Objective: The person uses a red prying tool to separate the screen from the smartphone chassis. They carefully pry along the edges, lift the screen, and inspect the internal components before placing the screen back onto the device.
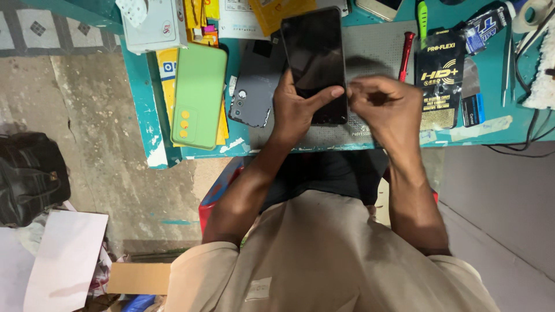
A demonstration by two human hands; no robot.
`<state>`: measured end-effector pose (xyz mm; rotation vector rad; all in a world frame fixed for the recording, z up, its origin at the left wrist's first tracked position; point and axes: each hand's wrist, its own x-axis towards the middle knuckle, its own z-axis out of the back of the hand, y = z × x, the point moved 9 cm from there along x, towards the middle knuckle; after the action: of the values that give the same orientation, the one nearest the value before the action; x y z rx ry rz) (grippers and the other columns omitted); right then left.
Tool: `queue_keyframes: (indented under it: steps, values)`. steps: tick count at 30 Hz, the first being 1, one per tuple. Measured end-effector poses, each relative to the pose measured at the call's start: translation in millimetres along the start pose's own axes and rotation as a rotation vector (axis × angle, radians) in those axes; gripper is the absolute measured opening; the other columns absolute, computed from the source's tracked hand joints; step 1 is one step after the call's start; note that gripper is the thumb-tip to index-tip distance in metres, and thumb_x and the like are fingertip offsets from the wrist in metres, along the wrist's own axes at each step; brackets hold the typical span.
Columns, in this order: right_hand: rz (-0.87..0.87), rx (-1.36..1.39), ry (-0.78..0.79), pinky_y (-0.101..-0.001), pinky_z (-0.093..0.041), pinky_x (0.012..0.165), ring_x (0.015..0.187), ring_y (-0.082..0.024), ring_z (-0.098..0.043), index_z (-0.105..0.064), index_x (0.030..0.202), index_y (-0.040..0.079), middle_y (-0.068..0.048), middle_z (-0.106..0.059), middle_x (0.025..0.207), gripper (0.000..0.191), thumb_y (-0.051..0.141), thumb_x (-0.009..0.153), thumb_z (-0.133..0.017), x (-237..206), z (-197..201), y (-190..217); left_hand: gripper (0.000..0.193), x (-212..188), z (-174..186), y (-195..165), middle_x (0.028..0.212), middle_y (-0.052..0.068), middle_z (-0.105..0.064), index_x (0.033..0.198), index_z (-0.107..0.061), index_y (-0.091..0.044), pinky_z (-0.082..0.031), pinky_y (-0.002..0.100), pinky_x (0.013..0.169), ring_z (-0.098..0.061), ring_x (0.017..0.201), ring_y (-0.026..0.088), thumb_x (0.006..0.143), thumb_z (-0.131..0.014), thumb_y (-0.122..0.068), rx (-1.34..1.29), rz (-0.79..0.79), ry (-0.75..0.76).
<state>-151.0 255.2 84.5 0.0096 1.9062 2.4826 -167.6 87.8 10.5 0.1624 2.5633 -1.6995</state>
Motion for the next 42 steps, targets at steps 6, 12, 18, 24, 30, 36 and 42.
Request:
queue_keyframes:
  steps: [6,12,18,24,30,36,42]
  values:
    - [-0.116,0.159,-0.055,-0.0187,-0.056,0.07,0.077,-0.006,-0.069,-0.076,0.107,-0.006,-0.007,-0.076,0.091,0.011,-0.005,0.096,-0.078,4.7,0.2,-16.8,0.054,-0.6,-4.4,1.1,0.117,0.013,-0.074,0.128,-0.058,0.004,-0.064,0.034,0.096,-0.074,0.105,0.019,0.083,-0.088,-0.003,-0.028,0.021,0.045]
    - [-0.137,0.144,-0.063,-0.0197,-0.057,0.067,0.074,-0.008,-0.069,-0.076,0.102,-0.007,-0.009,-0.075,0.088,0.006,-0.007,0.096,-0.076,10.2,0.5,-18.8,0.056,-0.2,-7.2,-1.5,0.119,0.012,-0.073,0.129,-0.057,0.003,-0.061,0.033,0.099,-0.072,0.108,0.017,0.083,-0.089,-0.004,-0.018,-0.022,0.069]
    - [-0.013,0.155,-0.055,-0.0174,-0.057,0.077,0.087,-0.006,-0.071,-0.075,0.117,-0.005,-0.005,-0.077,0.101,0.027,-0.013,0.091,-0.071,19.1,3.2,-8.5,0.056,-1.4,-8.6,-1.4,0.116,0.012,-0.075,0.126,-0.059,0.004,-0.063,0.033,0.096,-0.074,0.105,0.017,0.081,-0.09,-0.005,0.101,0.011,0.067]
    - [-0.016,0.138,-0.039,-0.0161,-0.051,0.072,0.079,-0.003,-0.063,-0.078,0.107,-0.006,-0.003,-0.071,0.089,0.017,-0.014,0.092,-0.075,23.0,7.6,-11.3,0.058,-2.5,-12.9,-7.7,0.119,0.011,-0.074,0.128,-0.058,0.003,-0.06,0.032,0.098,-0.072,0.108,0.016,0.081,-0.091,-0.006,0.087,-0.023,0.085]
    - [-0.006,0.196,-0.056,-0.0167,-0.056,0.075,0.083,-0.004,-0.068,-0.074,0.114,-0.006,0.0,-0.075,0.096,0.025,-0.013,0.091,-0.074,27.9,8.1,-4.7,0.067,-3.7,-16.9,-8.4,0.125,0.012,-0.07,0.136,-0.054,0.004,-0.059,0.032,0.102,-0.069,0.113,0.016,0.081,-0.091,-0.009,0.067,-0.031,0.108]
    - [0.032,0.265,-0.043,-0.0191,-0.055,0.074,0.079,-0.005,-0.064,-0.075,0.114,-0.009,-0.002,-0.068,0.087,0.018,-0.014,0.097,-0.073,31.8,10.5,4.2,0.074,-4.6,-20.3,-9.4,0.13,0.012,-0.069,0.142,-0.053,0.004,-0.057,0.032,0.106,-0.068,0.118,0.016,0.08,-0.092,-0.011,0.079,-0.027,0.124]
    - [0.021,0.276,-0.025,-0.0195,-0.059,0.071,0.078,-0.006,-0.07,-0.073,0.115,-0.007,-0.006,-0.076,0.093,0.018,-0.009,0.098,-0.073,40.9,11.8,12.2,0.077,-4.8,-18.8,-15.3,0.131,0.01,-0.068,0.142,-0.052,0.003,-0.056,0.031,0.106,-0.066,0.119,0.016,0.079,-0.093,-0.015,0.181,-0.068,0.106]
